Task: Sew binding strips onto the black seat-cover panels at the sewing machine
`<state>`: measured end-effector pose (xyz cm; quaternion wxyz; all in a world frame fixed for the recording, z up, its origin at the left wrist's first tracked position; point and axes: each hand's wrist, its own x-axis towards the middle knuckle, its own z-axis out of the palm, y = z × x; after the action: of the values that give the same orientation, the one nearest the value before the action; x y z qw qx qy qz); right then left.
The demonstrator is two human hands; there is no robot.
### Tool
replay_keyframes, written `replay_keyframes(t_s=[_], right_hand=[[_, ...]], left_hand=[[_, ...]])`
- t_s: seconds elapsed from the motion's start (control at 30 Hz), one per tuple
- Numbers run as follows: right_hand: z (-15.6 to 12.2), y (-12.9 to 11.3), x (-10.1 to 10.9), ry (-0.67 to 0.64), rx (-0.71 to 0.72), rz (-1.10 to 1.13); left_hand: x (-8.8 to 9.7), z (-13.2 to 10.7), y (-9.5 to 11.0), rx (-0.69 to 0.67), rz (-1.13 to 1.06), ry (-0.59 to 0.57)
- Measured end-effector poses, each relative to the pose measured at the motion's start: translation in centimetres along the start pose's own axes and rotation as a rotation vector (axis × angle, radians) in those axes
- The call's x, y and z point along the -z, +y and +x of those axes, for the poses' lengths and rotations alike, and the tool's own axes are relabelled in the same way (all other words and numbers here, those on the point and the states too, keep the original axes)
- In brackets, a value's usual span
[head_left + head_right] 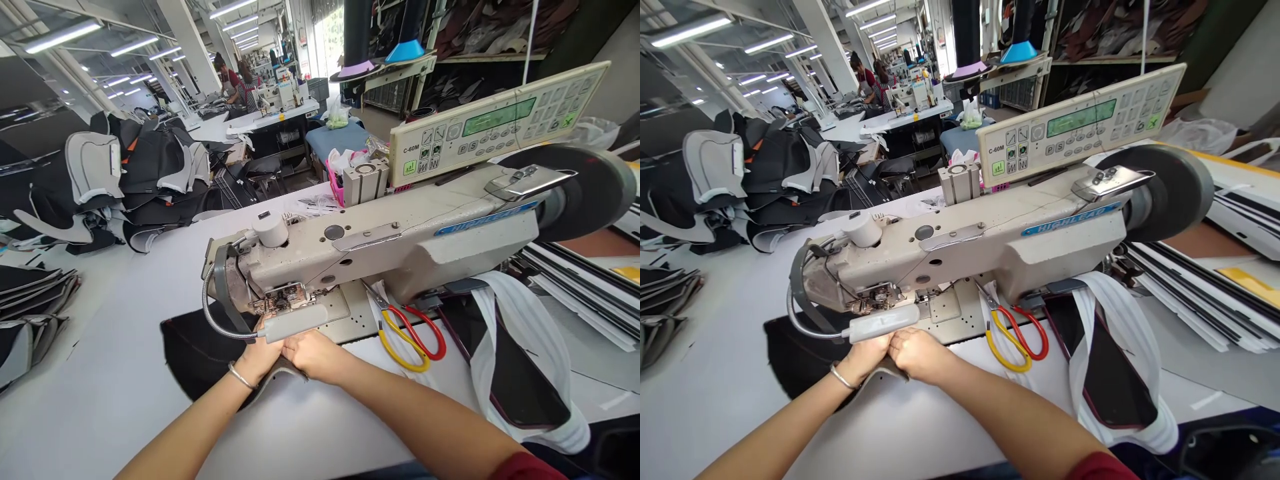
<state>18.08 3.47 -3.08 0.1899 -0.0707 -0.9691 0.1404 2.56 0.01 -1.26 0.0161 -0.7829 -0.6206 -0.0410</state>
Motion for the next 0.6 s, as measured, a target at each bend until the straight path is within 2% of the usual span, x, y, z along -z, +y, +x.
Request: replay_keyframes(t_s=[0.1,0.2,0.27,0.4,0.5,0.6], right_hand=[[0.0,-0.5,0.6,-0.041,0.022,-0.027],[-0.4,-0.8,1.2,-0.160,0.058,0.018],[-0.5,-1.1,0.9,-0.199,0.051,0.016],[0.0,-2.7,-1.2,-0.106,-0.047,-0.082],[1.6,-4.4,-2.4,-0.064,-0.146,-0.159],[4.1,-5.6,-3.0,-0.157,-0.277,-0.202]], left_hand=[[0.9,-0.2,-0.8,-0.204,0.095,-0.024],[1.8,-0.2,-2.2,-0.301,0.088,0.046],[2.3,0.1,-3.2,-0.291,0.056,0.082],[2.3,0.8,-3.9,-0.271,0.018,0.086],[2.1,0.7,-3.2,-0.264,-0.010,0.067],[2.1,0.6,-2.1,-0.136,-0.084,0.026]])
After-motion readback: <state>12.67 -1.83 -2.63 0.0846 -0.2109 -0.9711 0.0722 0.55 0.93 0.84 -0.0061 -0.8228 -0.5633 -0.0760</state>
